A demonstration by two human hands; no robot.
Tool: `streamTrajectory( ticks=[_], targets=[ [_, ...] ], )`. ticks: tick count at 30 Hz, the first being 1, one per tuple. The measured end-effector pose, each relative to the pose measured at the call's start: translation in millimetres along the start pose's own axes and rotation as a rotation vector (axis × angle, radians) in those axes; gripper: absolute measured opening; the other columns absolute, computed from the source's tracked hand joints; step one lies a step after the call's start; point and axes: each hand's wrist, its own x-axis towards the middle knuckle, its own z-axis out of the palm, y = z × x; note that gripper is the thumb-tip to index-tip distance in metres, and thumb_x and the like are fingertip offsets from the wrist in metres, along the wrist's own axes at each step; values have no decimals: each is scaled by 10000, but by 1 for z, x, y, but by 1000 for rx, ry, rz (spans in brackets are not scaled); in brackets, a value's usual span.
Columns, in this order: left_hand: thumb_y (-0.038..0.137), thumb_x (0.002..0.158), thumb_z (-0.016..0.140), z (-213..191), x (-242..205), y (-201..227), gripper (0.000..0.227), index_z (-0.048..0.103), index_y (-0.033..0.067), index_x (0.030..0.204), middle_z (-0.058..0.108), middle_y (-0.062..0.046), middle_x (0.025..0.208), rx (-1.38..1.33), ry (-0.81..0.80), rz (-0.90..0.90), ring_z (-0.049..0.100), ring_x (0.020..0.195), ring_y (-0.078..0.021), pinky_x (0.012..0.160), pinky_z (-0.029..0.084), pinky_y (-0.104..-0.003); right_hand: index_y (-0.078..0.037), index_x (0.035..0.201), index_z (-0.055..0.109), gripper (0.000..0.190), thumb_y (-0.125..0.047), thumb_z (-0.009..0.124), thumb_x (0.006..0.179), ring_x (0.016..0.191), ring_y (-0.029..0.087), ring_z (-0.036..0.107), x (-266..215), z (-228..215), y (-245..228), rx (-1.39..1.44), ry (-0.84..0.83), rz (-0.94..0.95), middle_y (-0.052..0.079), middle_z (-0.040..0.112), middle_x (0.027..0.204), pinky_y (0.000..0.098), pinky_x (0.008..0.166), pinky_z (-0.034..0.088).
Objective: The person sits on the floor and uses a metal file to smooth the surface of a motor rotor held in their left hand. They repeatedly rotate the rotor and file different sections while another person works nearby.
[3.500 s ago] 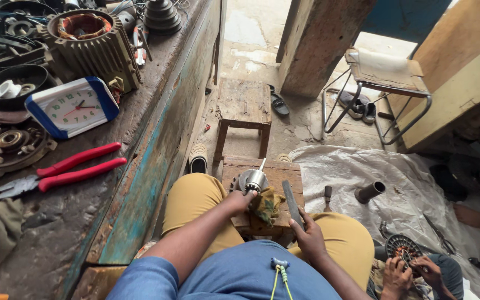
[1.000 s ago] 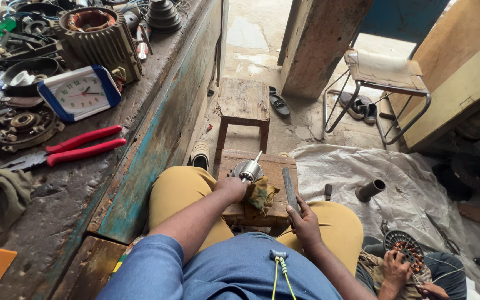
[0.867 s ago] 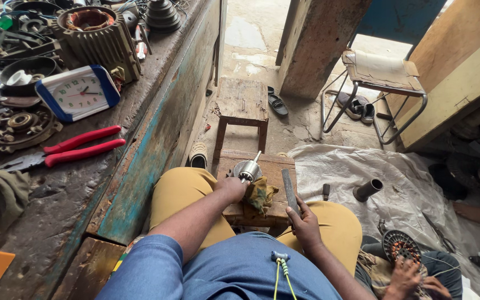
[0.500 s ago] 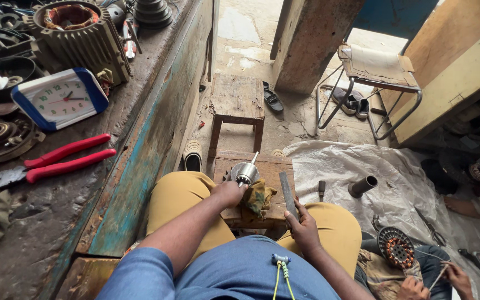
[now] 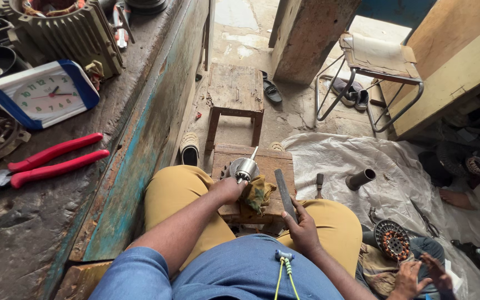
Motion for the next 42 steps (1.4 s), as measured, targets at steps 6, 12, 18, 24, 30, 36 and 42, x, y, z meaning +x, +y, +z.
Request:
streamTrajectory(
  ticks=[6, 12, 18, 24, 30, 36, 42],
  targets=[
    [620, 1033, 380, 1, -2, 1, 640, 654, 104, 1294, 718, -121, 1202, -29, 23, -13, 692, 1098, -273, 965, 520, -472, -64, 1508, 497, 638, -205, 708, 922, 629, 63, 524, -8, 1, -1, -7, 1, -22, 3, 596, 733, 235, 570, 448],
    [617, 1031, 386, -1, -7, 1, 651, 663, 95, 1303, 712, -135, 1246, -51, 52, -2, 688, 1144, -304, 988, 517, -484, -56, 1510, 485, 642, -197, 702, 922, 614, 60, 493, -11, 1, 0, 33, -7, -60, -16, 596, 723, 234, 547, 418],
    [631, 1025, 395, 3, -1, 1, 673, 664, 78, 1299, 702, -150, 1279, -3, 58, -23, 671, 1187, -322, 1019, 497, -489, -53, 1511, 492, 637, -206, 702, 930, 618, 64, 526, -14, -1, -2, -17, -6, -100, -2, 592, 716, 235, 560, 445],
    [621, 1034, 426, 10, 26, -8, 676, 672, 35, 1268, 687, -195, 1248, 48, 63, 47, 667, 1151, -366, 988, 503, -480, -62, 1505, 494, 627, -199, 698, 929, 636, 68, 552, -13, -3, -9, 30, 12, -91, -3, 618, 753, 238, 584, 482],
    [567, 1003, 444, 15, 36, -21, 641, 752, 10, 1080, 791, -191, 1025, -296, -108, 60, 754, 969, -350, 890, 565, -455, -69, 1512, 480, 627, -174, 685, 929, 643, 69, 543, -8, 0, -10, 82, 16, -53, -4, 618, 778, 239, 585, 478],
    [582, 1001, 467, 12, 35, -21, 666, 726, -19, 1127, 755, -222, 1060, -167, -31, 107, 718, 1009, -364, 936, 530, -446, -56, 1503, 492, 611, -158, 694, 936, 666, 63, 531, -4, 6, -5, 21, -48, -21, -8, 609, 792, 232, 606, 467],
    [603, 1005, 454, 10, 35, -20, 681, 719, -8, 1147, 724, -217, 1127, -74, -17, 95, 690, 1062, -375, 965, 519, -464, -81, 1525, 469, 634, -171, 688, 937, 644, 69, 522, -3, 4, -7, 8, -75, -1, -10, 576, 753, 238, 595, 462]
  ],
)
